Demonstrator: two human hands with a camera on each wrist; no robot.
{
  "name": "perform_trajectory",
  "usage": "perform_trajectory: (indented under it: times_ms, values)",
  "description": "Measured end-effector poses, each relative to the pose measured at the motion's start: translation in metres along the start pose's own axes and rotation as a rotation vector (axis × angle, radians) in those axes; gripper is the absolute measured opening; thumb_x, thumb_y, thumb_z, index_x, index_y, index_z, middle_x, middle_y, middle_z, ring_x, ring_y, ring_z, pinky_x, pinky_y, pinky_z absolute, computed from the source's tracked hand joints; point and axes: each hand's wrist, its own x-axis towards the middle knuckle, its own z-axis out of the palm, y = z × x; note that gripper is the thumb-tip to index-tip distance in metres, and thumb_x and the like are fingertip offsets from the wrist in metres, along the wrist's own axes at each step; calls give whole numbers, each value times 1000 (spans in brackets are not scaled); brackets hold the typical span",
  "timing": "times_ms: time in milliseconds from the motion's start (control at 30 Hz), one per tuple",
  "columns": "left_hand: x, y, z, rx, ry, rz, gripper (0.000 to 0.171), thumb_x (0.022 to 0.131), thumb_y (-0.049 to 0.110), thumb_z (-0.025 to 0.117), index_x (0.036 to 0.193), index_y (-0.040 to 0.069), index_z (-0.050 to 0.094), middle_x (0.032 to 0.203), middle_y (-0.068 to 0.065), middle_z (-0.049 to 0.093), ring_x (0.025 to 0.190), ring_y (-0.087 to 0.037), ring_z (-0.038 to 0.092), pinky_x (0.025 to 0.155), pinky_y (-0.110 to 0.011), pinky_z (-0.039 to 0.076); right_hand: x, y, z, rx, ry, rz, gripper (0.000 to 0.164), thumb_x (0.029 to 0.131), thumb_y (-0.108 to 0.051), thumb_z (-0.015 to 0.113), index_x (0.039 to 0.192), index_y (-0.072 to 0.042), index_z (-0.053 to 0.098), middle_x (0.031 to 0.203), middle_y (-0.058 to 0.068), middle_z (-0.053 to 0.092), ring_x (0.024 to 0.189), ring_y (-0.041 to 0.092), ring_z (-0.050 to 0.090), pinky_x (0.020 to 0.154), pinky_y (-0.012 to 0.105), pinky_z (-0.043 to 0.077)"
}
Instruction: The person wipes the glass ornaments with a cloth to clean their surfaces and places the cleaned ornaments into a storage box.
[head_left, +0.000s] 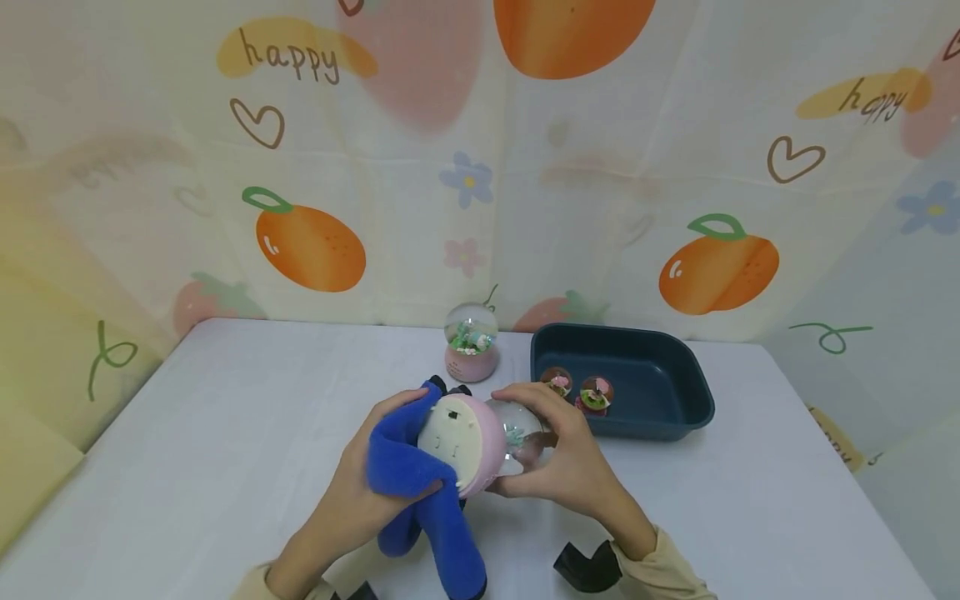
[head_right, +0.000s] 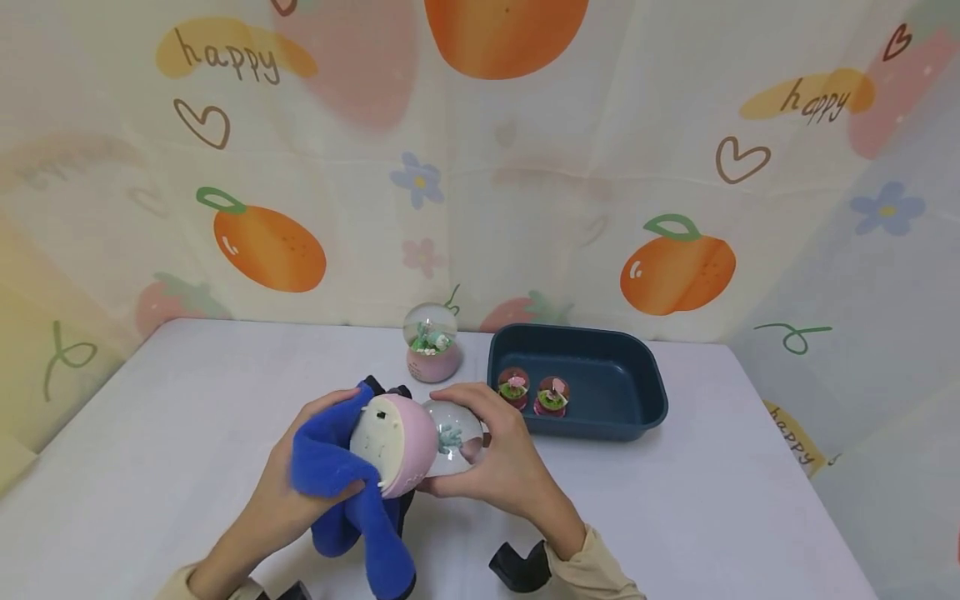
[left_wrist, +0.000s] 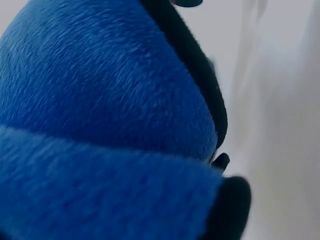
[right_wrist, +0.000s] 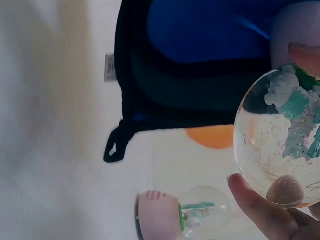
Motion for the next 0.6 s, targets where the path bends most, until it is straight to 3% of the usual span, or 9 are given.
perform_trajectory:
  times_ms: [233, 400, 500, 600]
  values:
    - [0, -3, 4, -10, 148, 112, 53, 79, -12, 71, 128, 6, 59, 130, 8, 63, 123, -3, 58, 101, -16, 45, 0, -2, -1, -12, -19, -22, 81, 56, -5, 93, 129, -16, 61, 131, 1, 60, 114, 17, 54, 69, 30, 58]
    - [1, -2, 3, -72, 241, 158, 45, 78, -20, 65, 118, 0, 64, 119, 9, 68, 114, -4, 62, 97, -16, 46, 0, -4, -1, -42, -37, -56, 80, 56, -7, 92, 128, -20, 61, 133, 2, 59, 121, 16, 53, 79, 30, 58]
    - [1, -3, 2, -132, 221, 181, 47, 81, -17, 63, 125, 0, 60, 125, 6, 65, 120, -6, 59, 100, -16, 44, 0, -3, -1, -37, -32, -69, 79, 57, -7, 92, 129, -20, 60, 132, 5, 59, 117, 14, 54, 75, 29, 58]
    - [-2, -4, 1, -171, 125, 187, 49, 91, 2, 65, 138, -1, 50, 139, 2, 57, 132, -8, 50, 107, -18, 39, 0, -3, -1, -27, -27, -63, 79, 59, -8, 93, 130, -18, 60, 130, 6, 59, 111, 12, 54, 66, 27, 57]
